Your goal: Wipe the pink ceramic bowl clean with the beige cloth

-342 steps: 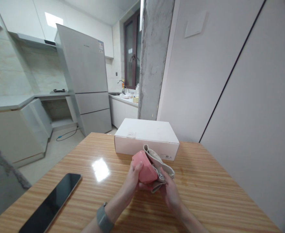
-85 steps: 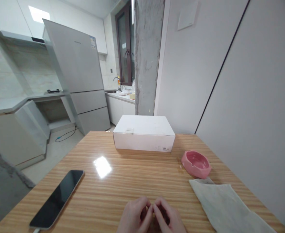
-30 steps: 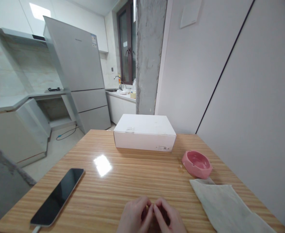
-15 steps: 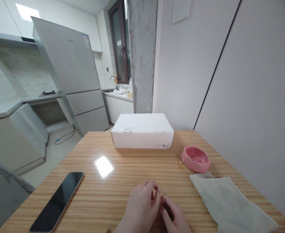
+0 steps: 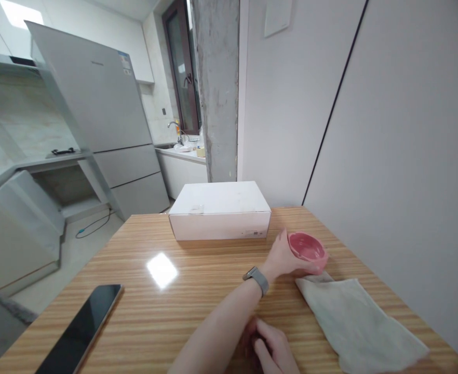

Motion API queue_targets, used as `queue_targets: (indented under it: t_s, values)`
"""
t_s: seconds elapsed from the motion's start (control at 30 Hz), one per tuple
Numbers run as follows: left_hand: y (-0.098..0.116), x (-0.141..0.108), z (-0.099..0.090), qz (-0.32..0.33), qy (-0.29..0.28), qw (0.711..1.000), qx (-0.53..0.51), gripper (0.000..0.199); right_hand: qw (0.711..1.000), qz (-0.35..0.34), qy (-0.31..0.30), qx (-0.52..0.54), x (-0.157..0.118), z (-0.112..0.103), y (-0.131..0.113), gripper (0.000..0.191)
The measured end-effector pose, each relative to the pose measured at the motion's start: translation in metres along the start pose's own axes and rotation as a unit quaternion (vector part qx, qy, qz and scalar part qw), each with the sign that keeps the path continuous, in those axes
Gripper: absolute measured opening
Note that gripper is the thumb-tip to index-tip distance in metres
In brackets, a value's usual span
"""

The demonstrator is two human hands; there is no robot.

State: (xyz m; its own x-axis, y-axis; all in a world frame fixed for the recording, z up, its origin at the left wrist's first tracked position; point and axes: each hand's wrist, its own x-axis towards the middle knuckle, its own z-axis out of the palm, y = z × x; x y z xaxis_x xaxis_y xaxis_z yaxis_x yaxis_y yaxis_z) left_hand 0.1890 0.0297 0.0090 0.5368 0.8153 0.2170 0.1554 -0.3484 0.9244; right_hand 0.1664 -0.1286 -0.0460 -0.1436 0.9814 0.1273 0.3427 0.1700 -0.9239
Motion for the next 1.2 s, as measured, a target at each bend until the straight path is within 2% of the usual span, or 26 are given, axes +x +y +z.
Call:
queue_targets:
  t_s: [0.13,0.2,0.27,0.33,0.43,0.5,0.57,0.63,0.7,0.77,0.9,0.97,1.03,1.13,1.17,1.2]
  values:
    - [0.002,-0.005,0.002,-0.030,0.019,0.999,0.032,0.077,1.000,-0.004,0.005,-0.001,0.000,-0.002,-0.001,0.024]
    - [0.002,-0.017,-0.008,-0.030,0.038,0.998,0.048,0.078,1.000,0.002,-0.003,0.012,0.001,-0.002,-0.001,0.025]
    - [0.001,-0.036,-0.026,-0.020,0.062,0.997,0.049,0.079,0.999,0.007,-0.019,0.033,0.002,-0.001,0.001,0.025]
    - [0.001,-0.059,-0.053,-0.018,0.102,0.994,0.038,0.078,0.998,0.013,-0.029,0.059,0.002,0.001,0.004,0.026]
    - [0.000,-0.099,-0.104,-0.018,0.176,0.984,0.031,0.075,0.995,0.028,-0.027,0.089,0.000,0.004,0.007,0.029]
    - [-0.005,-0.124,-0.141,-0.057,0.224,0.971,0.057,0.071,0.994,0.043,-0.021,0.097,-0.001,0.005,0.006,0.031]
    - [-0.013,-0.144,-0.176,-0.121,0.298,0.940,0.114,0.068,0.994,0.051,-0.016,0.092,-0.002,0.006,0.004,0.032]
    - [-0.026,-0.160,-0.206,-0.170,0.347,0.906,0.170,0.064,0.995,0.053,-0.012,0.078,-0.003,0.005,0.002,0.033]
    - [-0.040,-0.169,-0.229,-0.194,0.386,0.878,0.205,0.065,0.996,0.052,-0.009,0.067,-0.003,0.005,0.001,0.033]
    - [-0.054,-0.175,-0.244,-0.201,0.398,0.869,0.216,0.066,0.997,0.052,-0.005,0.062,-0.003,0.005,0.000,0.033]
    - [-0.070,-0.178,-0.256,-0.200,0.393,0.870,0.218,0.061,0.996,0.049,-0.004,0.071,-0.004,0.005,0.000,0.032]
    - [-0.070,-0.178,-0.256,-0.195,0.385,0.875,0.219,0.061,0.996,0.046,-0.006,0.078,-0.004,0.005,-0.001,0.033]
    - [-0.063,-0.177,-0.251,-0.186,0.389,0.872,0.230,0.071,0.996,0.044,-0.006,0.079,-0.004,0.004,-0.001,0.034]
    - [-0.043,-0.171,-0.224,-0.109,0.415,0.847,0.313,0.096,0.998,0.025,0.021,0.056,-0.005,0.005,-0.003,0.037]
    - [-0.035,-0.168,-0.208,-0.061,0.401,0.847,0.344,0.094,0.998,0.010,0.040,0.042,-0.007,0.005,-0.003,0.038]
    - [-0.026,-0.164,-0.189,-0.019,0.370,0.861,0.349,0.083,0.997,-0.008,0.066,0.026,-0.010,0.006,-0.004,0.038]
